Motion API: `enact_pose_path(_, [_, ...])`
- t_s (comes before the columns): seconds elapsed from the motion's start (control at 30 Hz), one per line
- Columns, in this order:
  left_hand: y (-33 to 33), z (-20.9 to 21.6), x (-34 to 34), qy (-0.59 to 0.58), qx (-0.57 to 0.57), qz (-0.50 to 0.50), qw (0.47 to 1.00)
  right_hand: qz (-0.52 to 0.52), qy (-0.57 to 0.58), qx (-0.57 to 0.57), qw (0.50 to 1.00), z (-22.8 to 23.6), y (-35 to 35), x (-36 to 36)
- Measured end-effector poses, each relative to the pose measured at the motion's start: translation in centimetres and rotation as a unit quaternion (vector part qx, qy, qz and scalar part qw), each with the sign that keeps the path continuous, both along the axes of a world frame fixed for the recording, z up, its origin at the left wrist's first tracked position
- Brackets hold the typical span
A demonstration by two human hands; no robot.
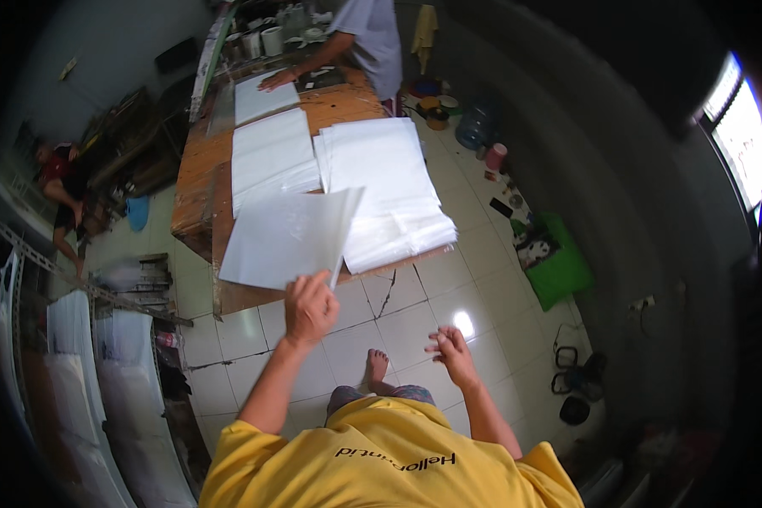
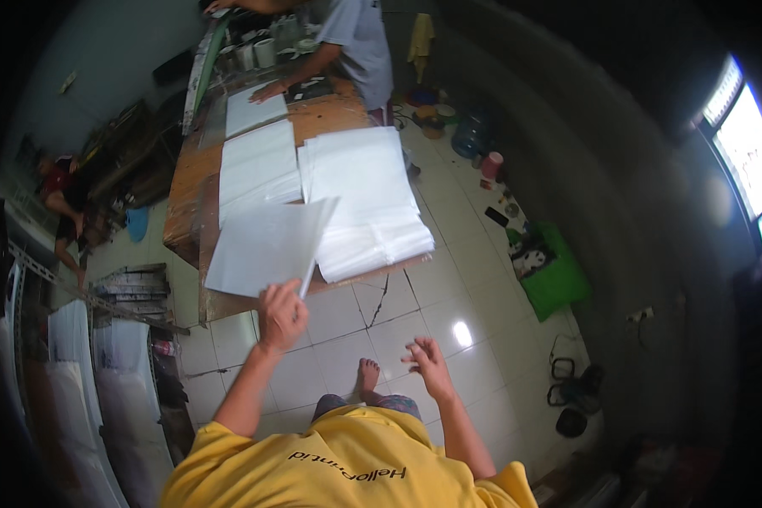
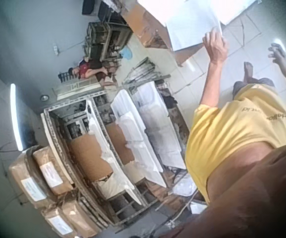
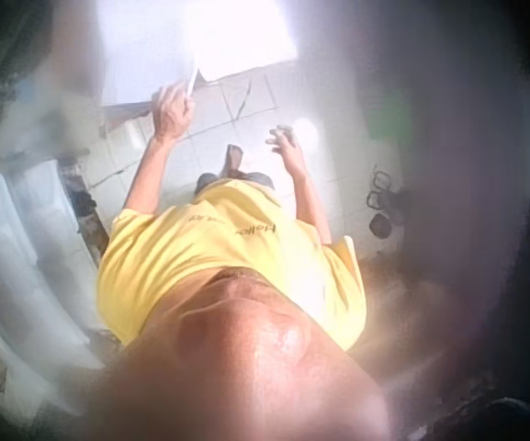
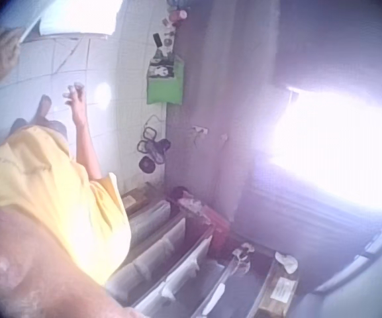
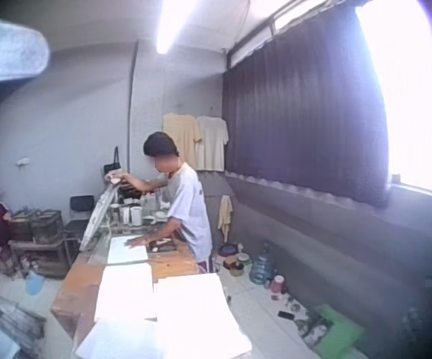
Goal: The person repeatedly picks up white sheets of paper from a wooden table and places them onto a nearby metal shelf. The person walks back and forth between the table and the shelf, handling the sheets one at a time or in small groups.
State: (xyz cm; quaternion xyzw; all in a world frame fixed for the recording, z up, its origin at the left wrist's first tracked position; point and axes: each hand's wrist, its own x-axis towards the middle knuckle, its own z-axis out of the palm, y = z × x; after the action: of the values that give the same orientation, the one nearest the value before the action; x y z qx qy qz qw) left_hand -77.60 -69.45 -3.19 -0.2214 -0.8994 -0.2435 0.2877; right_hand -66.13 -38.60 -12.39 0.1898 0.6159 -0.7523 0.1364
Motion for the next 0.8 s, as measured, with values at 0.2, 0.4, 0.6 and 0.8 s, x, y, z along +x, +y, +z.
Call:
enact_pose_path(0.2, [6.7, -1.6, 15.4, -0.029, -0.059, -0.191, 0.979, 0.007, 0.176, -0.039, 0.984, 7.3, -4.1, 5.9])
enact_pose_path(0.4, [9.4, -7.6, 29.1, -0.064, -0.105, -0.32, 0.939, -0.102, 0.133, 0.167, 0.972, 0.6, -4.5, 18.7])
enact_pose_path(0.6, [11.9, -11.1, 40.1, -0.149, -0.149, -0.506, 0.836, -0.151, -0.025, 0.263, 0.953, -3.2, -0.1, 35.7])
enact_pose_path(0.8, [15.2, -12.0, 46.3, -0.212, -0.152, -0.572, 0.778, -0.26, -0.07, 0.326, 0.906, -8.6, 9.0, 52.0])
